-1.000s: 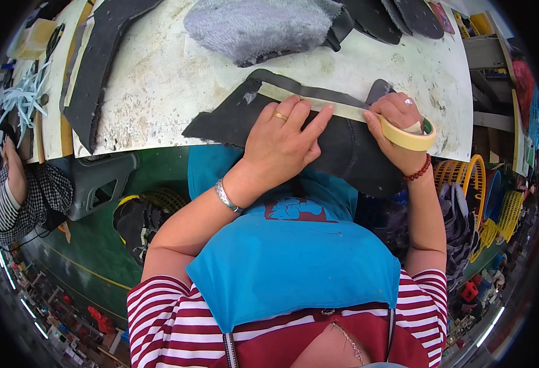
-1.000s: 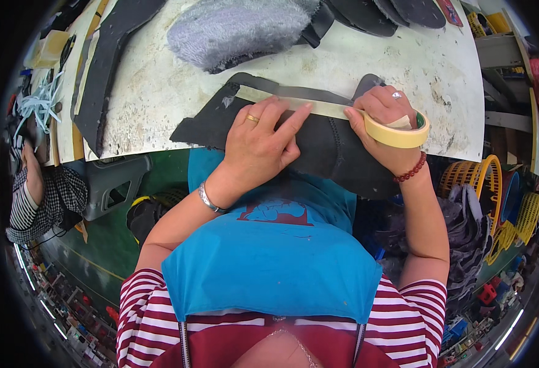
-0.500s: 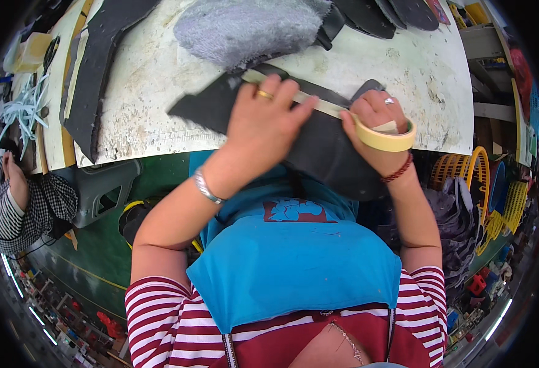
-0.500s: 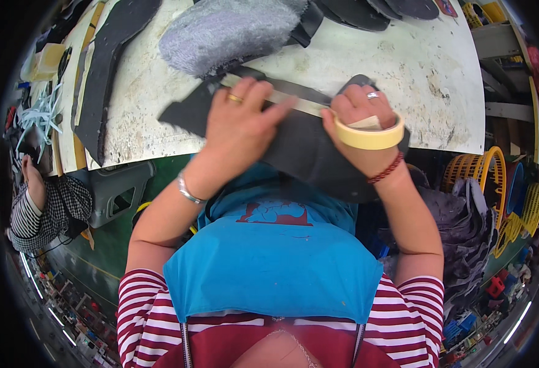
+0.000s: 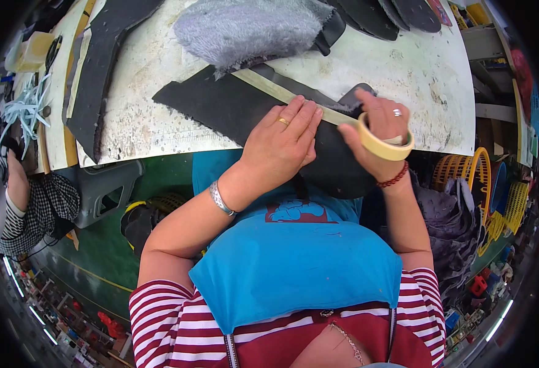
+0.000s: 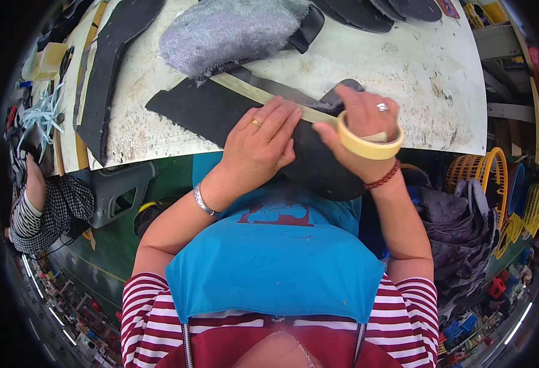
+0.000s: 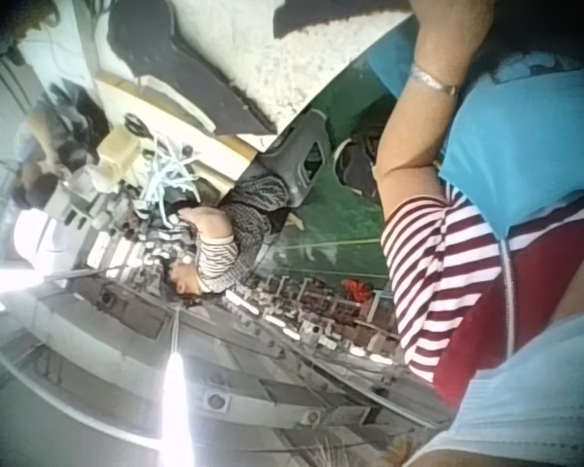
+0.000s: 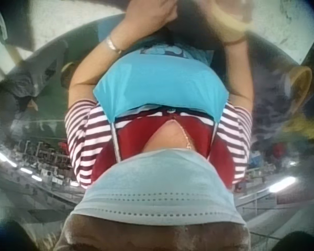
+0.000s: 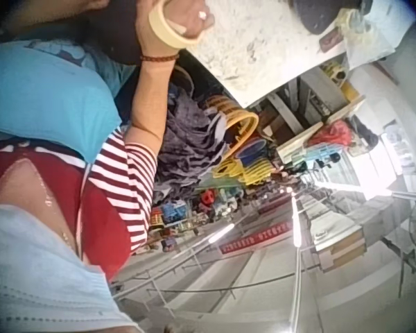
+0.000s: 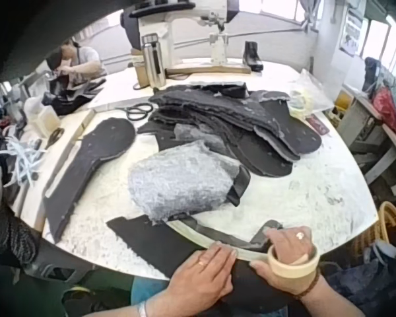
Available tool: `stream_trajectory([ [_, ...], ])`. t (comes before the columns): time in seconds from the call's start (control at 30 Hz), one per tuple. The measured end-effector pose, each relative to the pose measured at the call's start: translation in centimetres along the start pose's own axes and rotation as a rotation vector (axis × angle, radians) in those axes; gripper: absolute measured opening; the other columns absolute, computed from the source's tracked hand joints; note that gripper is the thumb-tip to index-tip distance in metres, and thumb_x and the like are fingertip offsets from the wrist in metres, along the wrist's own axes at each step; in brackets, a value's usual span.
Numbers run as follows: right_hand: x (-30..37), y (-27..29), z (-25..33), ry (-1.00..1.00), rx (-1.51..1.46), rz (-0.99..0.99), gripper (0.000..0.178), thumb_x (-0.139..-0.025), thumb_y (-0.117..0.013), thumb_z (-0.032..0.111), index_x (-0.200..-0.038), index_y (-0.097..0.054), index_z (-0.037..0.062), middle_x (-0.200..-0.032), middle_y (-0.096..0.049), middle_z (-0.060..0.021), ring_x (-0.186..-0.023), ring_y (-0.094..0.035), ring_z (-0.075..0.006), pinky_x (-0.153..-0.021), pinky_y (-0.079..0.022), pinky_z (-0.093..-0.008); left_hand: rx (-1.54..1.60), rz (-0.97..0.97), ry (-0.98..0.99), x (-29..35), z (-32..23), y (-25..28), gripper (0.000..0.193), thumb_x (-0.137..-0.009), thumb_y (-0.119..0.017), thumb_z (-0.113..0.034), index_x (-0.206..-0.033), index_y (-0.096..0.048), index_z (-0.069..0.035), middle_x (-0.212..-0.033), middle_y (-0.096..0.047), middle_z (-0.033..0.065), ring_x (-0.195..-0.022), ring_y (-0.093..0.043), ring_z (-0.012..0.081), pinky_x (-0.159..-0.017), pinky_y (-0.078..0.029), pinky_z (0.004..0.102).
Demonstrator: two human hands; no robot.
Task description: Applying adhesive tape to leather shoe components and cutting it with scissors.
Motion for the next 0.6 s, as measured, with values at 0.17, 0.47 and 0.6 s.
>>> stream_trajectory([
  [0.17, 0.5, 0.8, -1.9, 0.07, -0.191, 0.02, 0.044, -0.081, -0.083, 0.018, -0.121, -0.068, 0.0061, -0.095, -0.069, -0.0063, -0.092, -0.065, -0.0247, -0.086, -0.047, -0.0403, -0.023, -0.021, 0.002, 0.1, -0.1, -0.3, 0.054, -0.077, -0.071, -0.012, -0.129, -0.066, 0.002, -0.132, -0.062, 0.0137, -0.128, -0.06, 0.0309, -0.099, -0.051, 0.0418],
  [0.47, -1.1, 0.1, -2.4, 0.141, -0.357, 0.043, 0.046, -0.083, -0.083, 0.017, -0.125, -0.068, 0.0058, -0.096, -0.074, -0.0067, -0.086, -0.068, -0.027, -0.085, -0.052, -0.0418, -0.049, 0.001, -0.009, 0.3, -0.2, -0.4, 0.057, -0.076, -0.072, -0.014, -0.13, -0.066, 0.002, -0.132, -0.062, 0.0139, -0.127, -0.059, 0.0312, -0.098, -0.051, 0.0409],
  [0.6, 0.2, 0.3, -2.6, 0.162, -0.216, 0.145, 0.052, -0.084, -0.083, 0.025, -0.129, -0.066, 0.0048, -0.097, -0.074, -0.0082, -0.087, -0.069, -0.0288, -0.084, -0.053, -0.042, -0.043, 0.011, -0.015, 0.2, -0.1, -0.2, 0.057, -0.076, -0.071, -0.015, -0.131, -0.066, 0.001, -0.132, -0.062, 0.0128, -0.127, -0.059, 0.0304, -0.098, -0.051, 0.0404],
])
Point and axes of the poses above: each hand's wrist, its own x-axis away from the middle knuckle, its own y-axis out of the back of the hand, z = x × y, the point moved 2 cm from there along -x, towards the middle knuckle
